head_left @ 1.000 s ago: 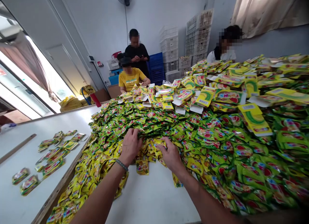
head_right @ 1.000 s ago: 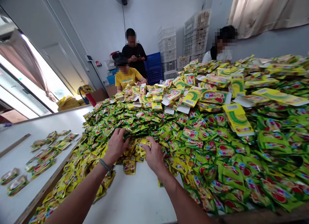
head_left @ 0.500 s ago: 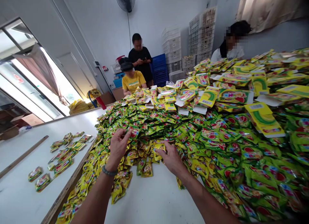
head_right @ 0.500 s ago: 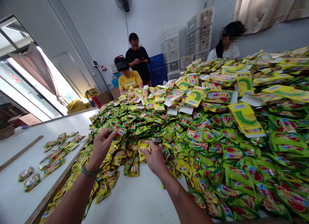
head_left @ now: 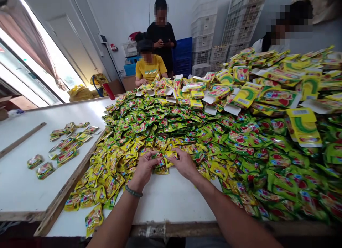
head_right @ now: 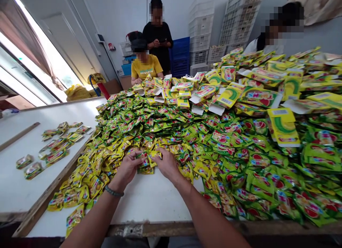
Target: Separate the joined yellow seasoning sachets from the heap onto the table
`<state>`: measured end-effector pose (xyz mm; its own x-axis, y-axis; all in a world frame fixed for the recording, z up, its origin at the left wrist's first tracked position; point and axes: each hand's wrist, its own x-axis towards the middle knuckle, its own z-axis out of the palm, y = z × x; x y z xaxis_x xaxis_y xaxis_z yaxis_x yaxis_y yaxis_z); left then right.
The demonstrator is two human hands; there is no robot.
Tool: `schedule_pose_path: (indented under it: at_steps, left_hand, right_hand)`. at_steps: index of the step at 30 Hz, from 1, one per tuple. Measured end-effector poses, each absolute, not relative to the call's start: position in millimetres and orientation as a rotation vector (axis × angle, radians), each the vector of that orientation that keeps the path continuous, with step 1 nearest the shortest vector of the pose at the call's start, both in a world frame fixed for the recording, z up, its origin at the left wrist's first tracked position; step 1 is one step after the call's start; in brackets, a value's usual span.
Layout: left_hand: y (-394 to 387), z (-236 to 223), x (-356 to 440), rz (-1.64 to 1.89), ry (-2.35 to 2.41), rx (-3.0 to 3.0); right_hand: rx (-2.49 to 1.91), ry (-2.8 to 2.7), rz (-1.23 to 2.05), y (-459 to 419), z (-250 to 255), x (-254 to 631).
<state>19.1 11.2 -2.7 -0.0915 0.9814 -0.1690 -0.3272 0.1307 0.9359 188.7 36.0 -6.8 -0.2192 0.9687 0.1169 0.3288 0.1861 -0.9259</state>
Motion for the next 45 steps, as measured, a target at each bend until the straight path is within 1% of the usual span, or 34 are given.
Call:
schedule_pose_path:
  at_steps: [3, 7, 9, 13, 15, 21, 26, 32, 35, 37, 41, 45]
  left_hand:
    - [12, -6, 18, 1.342, 1.148, 0.741]
    - [12, -7, 24, 1.373, 1.22, 0.737]
    - [10, -6, 27, 1.383, 1.205, 0.742]
    - [9, -2, 30, 1.373, 1.17, 0.734]
    - [9, -2, 29, 1.384, 1.186, 0.781]
    - [9, -1, 32, 1.517, 1.129, 0.698]
    - [9, 1, 35, 1.506, 1.043, 0.656]
    - [5, 10, 26, 1.137, 1.166, 0.87]
    - [3, 10, 25, 1.168, 1.194, 0.859]
    - [4, 7, 26, 1.238, 1.231, 0.827]
    - [6, 1, 28, 1.297, 1.276, 0.874]
    - [7, -3, 27, 1.225, 1.287, 1.019]
  right_hand:
    - [-1.327, -1.673, 1.002, 37, -6, 187]
    - [-1.168, -1.435, 1.274, 38, -8, 188]
    - [-1.112, -1.398, 1.347, 38, -10, 187]
    - [-1.153, -1.542, 1.187, 38, -15, 188]
    - [-1.166, -1.538, 1.176, 37, -15, 188]
    - [-1.054, -1.365, 1.433, 31, -8, 184]
    - [-1.061, -1.482, 1.249, 31, -11, 179]
    - [-1.201, -1.674, 0.867, 30, -6, 185]
    - [-1.251, -1.647, 0.806, 32, -6, 188]
    - [-1.232, -1.548, 0.913, 36, -7, 190]
    - [-1.038, -1.436, 1.242, 40, -6, 192]
    - [-1.005, -1.546, 1.304, 37, -3, 191]
